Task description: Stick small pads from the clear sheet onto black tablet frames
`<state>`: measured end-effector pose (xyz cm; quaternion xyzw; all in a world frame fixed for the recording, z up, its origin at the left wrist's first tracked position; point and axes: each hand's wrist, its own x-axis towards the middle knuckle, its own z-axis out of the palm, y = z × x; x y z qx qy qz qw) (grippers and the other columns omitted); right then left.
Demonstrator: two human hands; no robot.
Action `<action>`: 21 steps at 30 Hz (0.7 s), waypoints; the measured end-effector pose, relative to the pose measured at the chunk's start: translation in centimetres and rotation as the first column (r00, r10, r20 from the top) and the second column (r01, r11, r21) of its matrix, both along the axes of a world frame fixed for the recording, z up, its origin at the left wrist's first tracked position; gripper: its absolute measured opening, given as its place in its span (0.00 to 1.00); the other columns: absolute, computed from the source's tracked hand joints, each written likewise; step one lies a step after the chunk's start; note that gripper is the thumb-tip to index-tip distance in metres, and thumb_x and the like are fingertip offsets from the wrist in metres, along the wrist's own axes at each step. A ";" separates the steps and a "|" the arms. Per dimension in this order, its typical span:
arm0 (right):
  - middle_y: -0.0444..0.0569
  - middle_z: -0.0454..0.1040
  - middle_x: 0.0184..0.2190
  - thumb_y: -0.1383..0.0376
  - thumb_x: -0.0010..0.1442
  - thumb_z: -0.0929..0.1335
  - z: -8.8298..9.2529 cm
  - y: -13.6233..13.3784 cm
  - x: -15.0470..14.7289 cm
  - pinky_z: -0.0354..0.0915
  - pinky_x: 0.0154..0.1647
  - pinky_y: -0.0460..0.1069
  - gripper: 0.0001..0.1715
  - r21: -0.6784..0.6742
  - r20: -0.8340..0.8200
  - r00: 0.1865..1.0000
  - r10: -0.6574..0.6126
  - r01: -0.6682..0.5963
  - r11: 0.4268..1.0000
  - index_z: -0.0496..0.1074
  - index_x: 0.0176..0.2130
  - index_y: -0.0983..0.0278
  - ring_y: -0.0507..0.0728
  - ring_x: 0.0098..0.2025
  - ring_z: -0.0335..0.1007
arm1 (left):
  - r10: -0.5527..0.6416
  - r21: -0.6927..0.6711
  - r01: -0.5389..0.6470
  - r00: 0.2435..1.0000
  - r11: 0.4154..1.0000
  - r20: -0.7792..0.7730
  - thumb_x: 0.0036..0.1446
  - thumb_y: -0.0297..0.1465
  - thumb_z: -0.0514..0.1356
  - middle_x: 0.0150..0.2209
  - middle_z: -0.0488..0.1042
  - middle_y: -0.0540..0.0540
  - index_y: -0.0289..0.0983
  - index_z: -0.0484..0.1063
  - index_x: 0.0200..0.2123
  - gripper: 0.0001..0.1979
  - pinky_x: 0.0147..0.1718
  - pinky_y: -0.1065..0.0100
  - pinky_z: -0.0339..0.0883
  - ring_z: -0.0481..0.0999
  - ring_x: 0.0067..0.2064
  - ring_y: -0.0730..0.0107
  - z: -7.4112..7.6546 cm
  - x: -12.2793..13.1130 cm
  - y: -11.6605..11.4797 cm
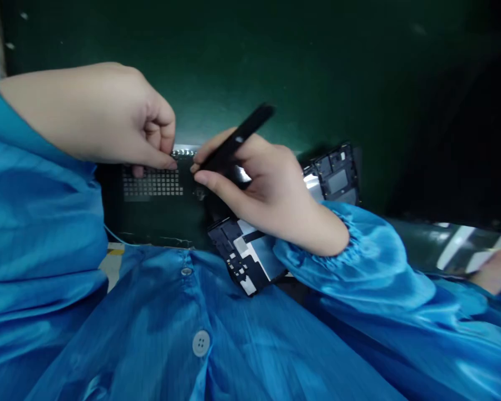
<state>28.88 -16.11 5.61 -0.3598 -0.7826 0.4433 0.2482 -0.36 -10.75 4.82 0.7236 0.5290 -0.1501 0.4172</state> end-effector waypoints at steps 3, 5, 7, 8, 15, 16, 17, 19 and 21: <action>0.46 0.87 0.49 0.61 0.75 0.74 -1.7 0.7 -1.4 0.84 0.48 0.53 0.08 0.008 0.021 0.997 0.075 -0.075 0.997 0.78 0.52 0.57 0.58 0.46 0.87 | 0.053 -0.048 -0.051 0.998 0.998 0.029 0.64 0.59 0.39 0.52 0.82 0.53 0.37 0.77 0.56 0.41 0.77 0.57 0.64 0.69 0.76 0.47 -0.6 -1.4 -1.7; 0.46 0.87 0.48 0.61 0.75 0.73 -2.1 0.5 -1.5 0.83 0.47 0.53 0.08 0.007 0.024 0.996 0.090 -0.090 0.996 0.77 0.53 0.58 0.58 0.45 0.86 | 0.091 -0.064 -0.089 0.995 0.994 0.040 0.65 0.58 0.38 0.53 0.82 0.52 0.37 0.76 0.58 0.42 0.76 0.59 0.66 0.70 0.75 0.48 -1.2 -2.1 -2.7; 0.47 0.87 0.47 0.62 0.76 0.72 -2.1 0.2 -1.4 0.83 0.46 0.52 0.08 0.001 0.016 0.996 0.085 -0.085 0.996 0.78 0.53 0.59 0.58 0.45 0.86 | 0.121 -0.071 -0.118 0.992 0.990 0.042 0.64 0.58 0.38 0.52 0.82 0.52 0.36 0.76 0.58 0.42 0.75 0.59 0.67 0.71 0.75 0.48 -1.8 -2.4 -3.4; 0.47 0.87 0.47 0.62 0.76 0.72 -2.1 0.0 -1.4 0.83 0.47 0.53 0.07 0.000 0.004 0.997 0.082 -0.082 0.997 0.78 0.53 0.59 0.58 0.45 0.86 | 0.133 -0.075 -0.129 0.990 0.989 0.042 0.64 0.58 0.38 0.52 0.82 0.52 0.36 0.76 0.58 0.42 0.74 0.59 0.68 0.72 0.74 0.49 -2.0 -2.4 -3.7; 0.44 0.88 0.43 0.60 0.71 0.77 -1.3 1.2 -1.0 0.83 0.48 0.51 0.06 -0.329 -0.178 0.984 -0.014 -0.046 0.943 0.80 0.46 0.58 0.54 0.42 0.85 | 0.173 -0.067 -0.170 0.984 0.983 0.047 0.65 0.57 0.40 0.50 0.81 0.52 0.34 0.76 0.54 0.39 0.71 0.61 0.71 0.74 0.72 0.51 -2.0 -2.2 -3.5; 0.43 0.88 0.41 0.60 0.71 0.78 -0.9 1.5 -0.3 0.82 0.44 0.49 0.06 -0.414 -0.227 0.969 -0.101 -0.002 0.910 0.81 0.45 0.58 0.52 0.39 0.84 | 0.177 -0.061 -0.174 0.983 0.983 0.055 0.66 0.57 0.41 0.49 0.81 0.52 0.34 0.77 0.53 0.39 0.71 0.61 0.71 0.75 0.72 0.52 -2.1 -2.3 -3.0; 0.42 0.88 0.39 0.61 0.70 0.77 -0.5 1.7 0.7 0.81 0.41 0.48 0.05 -0.465 -0.269 0.939 -0.216 0.070 0.883 0.81 0.44 0.58 0.51 0.36 0.83 | 0.182 -0.056 -0.178 0.981 0.982 0.066 0.66 0.56 0.42 0.48 0.81 0.52 0.34 0.77 0.52 0.38 0.71 0.61 0.71 0.75 0.71 0.52 -2.3 -2.4 -2.5; 0.42 0.86 0.34 0.64 0.69 0.77 0.0 1.4 3.0 0.77 0.35 0.46 0.02 -0.421 -0.309 0.833 -0.459 0.313 0.851 0.81 0.41 0.58 0.49 0.31 0.79 | 0.188 -0.049 -0.184 0.977 0.982 0.096 0.65 0.57 0.46 0.45 0.80 0.53 0.33 0.78 0.49 0.36 0.70 0.60 0.72 0.77 0.69 0.53 -2.8 -2.3 -1.2; 0.43 0.83 0.32 0.64 0.69 0.77 -0.1 0.5 5.4 0.75 0.34 0.47 0.05 -0.223 -0.323 0.727 -0.606 0.564 0.795 0.80 0.39 0.57 0.50 0.31 0.77 | 0.187 -0.045 -0.183 0.974 0.982 0.130 0.62 0.58 0.54 0.41 0.80 0.54 0.33 0.80 0.46 0.34 0.69 0.58 0.73 0.81 0.65 0.54 -3.4 -2.0 0.0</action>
